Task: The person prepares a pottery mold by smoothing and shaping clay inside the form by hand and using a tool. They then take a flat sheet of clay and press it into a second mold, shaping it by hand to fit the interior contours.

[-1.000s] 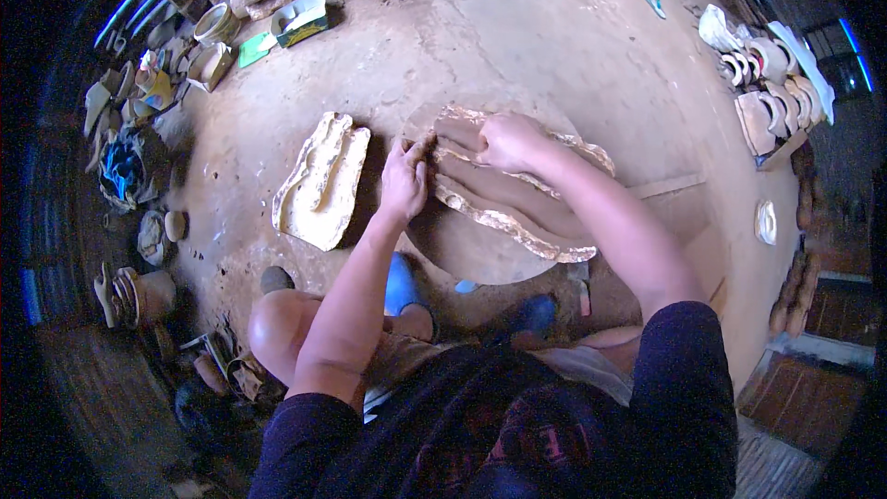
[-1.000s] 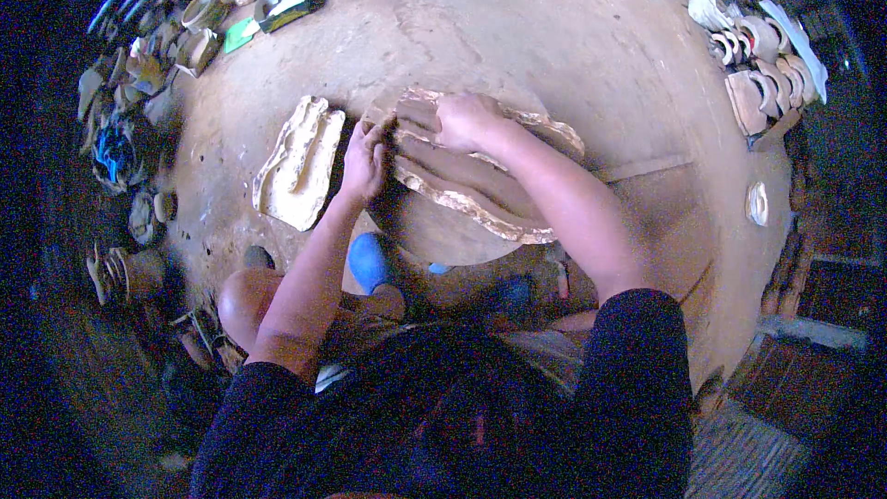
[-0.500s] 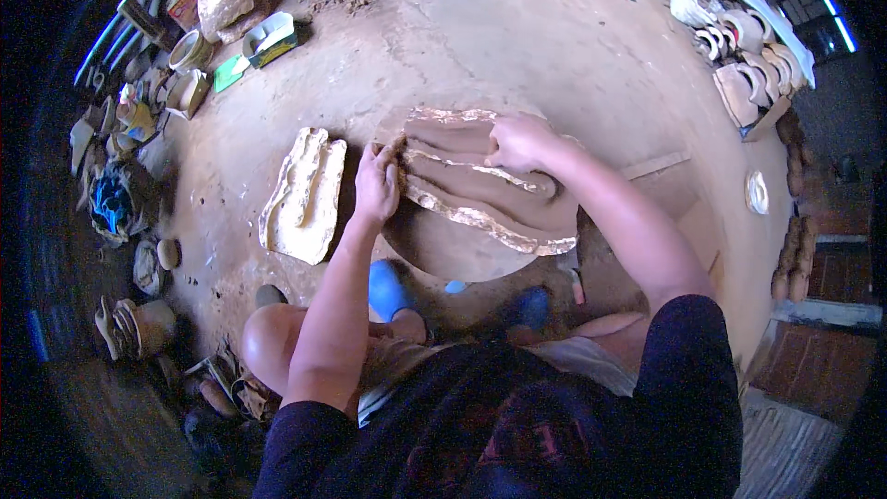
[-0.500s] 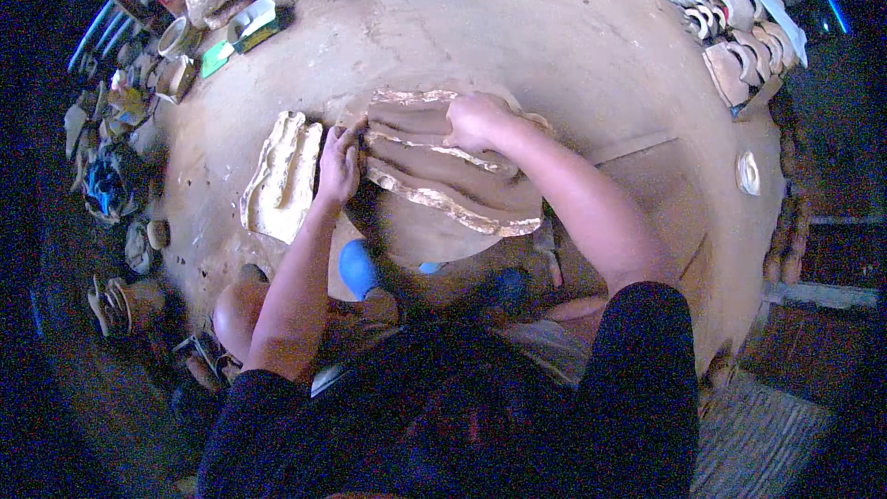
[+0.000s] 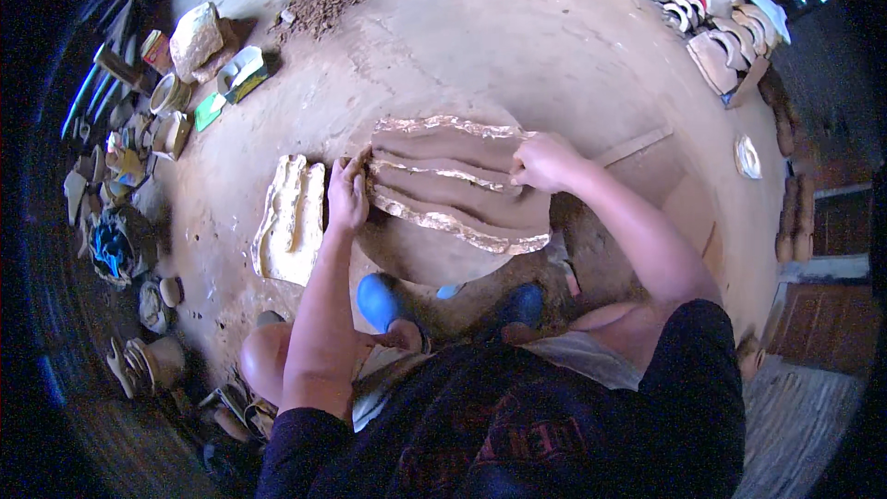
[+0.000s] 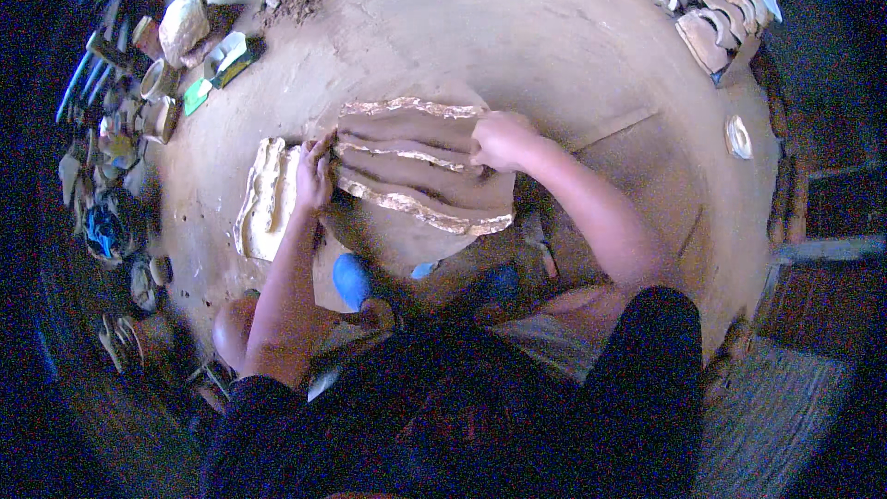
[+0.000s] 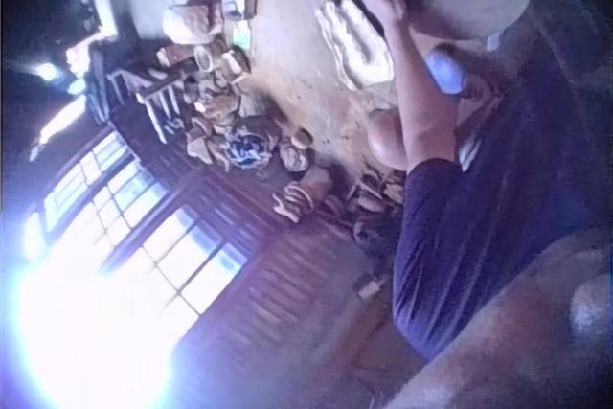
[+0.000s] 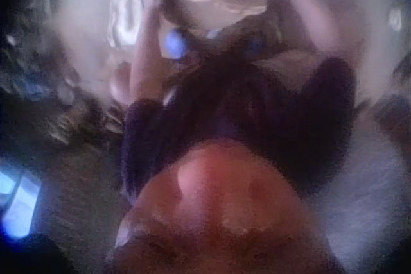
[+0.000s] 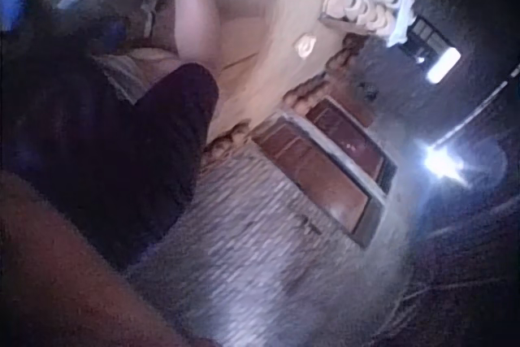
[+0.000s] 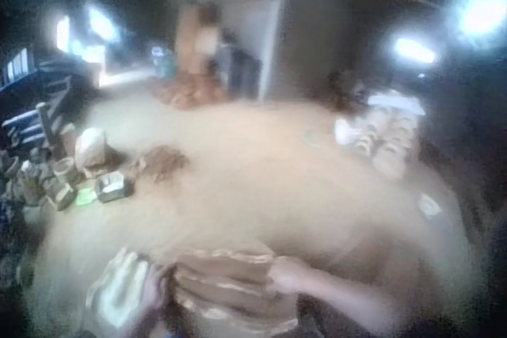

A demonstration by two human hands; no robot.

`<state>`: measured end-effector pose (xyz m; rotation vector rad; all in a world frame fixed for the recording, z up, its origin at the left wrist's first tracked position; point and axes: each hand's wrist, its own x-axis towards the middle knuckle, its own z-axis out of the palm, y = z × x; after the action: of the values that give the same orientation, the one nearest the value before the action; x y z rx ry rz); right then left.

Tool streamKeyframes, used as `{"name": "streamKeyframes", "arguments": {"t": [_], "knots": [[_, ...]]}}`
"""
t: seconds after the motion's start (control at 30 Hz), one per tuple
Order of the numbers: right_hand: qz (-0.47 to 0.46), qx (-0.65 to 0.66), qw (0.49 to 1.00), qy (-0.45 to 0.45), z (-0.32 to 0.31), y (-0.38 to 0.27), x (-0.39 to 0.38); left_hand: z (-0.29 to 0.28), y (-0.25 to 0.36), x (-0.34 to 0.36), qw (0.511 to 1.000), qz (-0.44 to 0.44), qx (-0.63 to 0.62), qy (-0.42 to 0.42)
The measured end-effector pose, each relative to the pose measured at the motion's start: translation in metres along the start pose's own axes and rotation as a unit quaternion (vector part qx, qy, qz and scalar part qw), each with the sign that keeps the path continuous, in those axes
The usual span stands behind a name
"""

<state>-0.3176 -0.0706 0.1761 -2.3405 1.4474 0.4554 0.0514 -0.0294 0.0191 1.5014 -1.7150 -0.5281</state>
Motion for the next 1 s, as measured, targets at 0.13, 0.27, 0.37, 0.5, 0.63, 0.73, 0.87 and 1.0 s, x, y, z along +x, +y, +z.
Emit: {"name": "streamKeyframes", "arguments": {"t": [0.13, 0.27, 0.37, 0.5, 0.63, 0.73, 0.87, 1.0], "knots": [[0.060, 0.172, 0.978, 0.104, 0.012, 0.030, -0.054, 0.001, 0.010, 0.012, 1.000, -0.022, 0.003, -0.010], [0.108, 0.291, 0.934, 0.178, 0.039, 0.018, -0.112, 0.003, 0.024, 0.020, 0.993, -0.007, 0.068, 0.100], [0.070, 0.304, 0.924, 0.219, 0.066, 0.002, -0.149, 0.007, 0.067, 0.023, 0.990, -0.041, 0.076, 0.113], [0.017, 0.348, 0.880, 0.322, 0.087, -0.034, -0.191, 0.041, 0.180, -0.026, 0.982, -0.002, -0.176, -0.061], [-0.059, 0.258, 0.876, 0.402, 0.105, -0.072, -0.212, 0.054, 0.243, -0.107, 0.882, -0.125, -0.257, -0.374], [-0.071, 0.229, 0.884, 0.401, 0.143, -0.072, -0.218, 0.057, 0.254, -0.131, 0.850, -0.155, -0.241, -0.443], [-0.085, 0.203, 0.908, 0.357, 0.158, -0.070, -0.227, 0.066, 0.249, -0.159, 0.834, -0.212, -0.330, -0.389], [-0.004, 0.321, 0.871, 0.373, 0.158, -0.058, -0.216, 0.033, 0.253, -0.135, 0.938, -0.193, -0.270, -0.100]]}}
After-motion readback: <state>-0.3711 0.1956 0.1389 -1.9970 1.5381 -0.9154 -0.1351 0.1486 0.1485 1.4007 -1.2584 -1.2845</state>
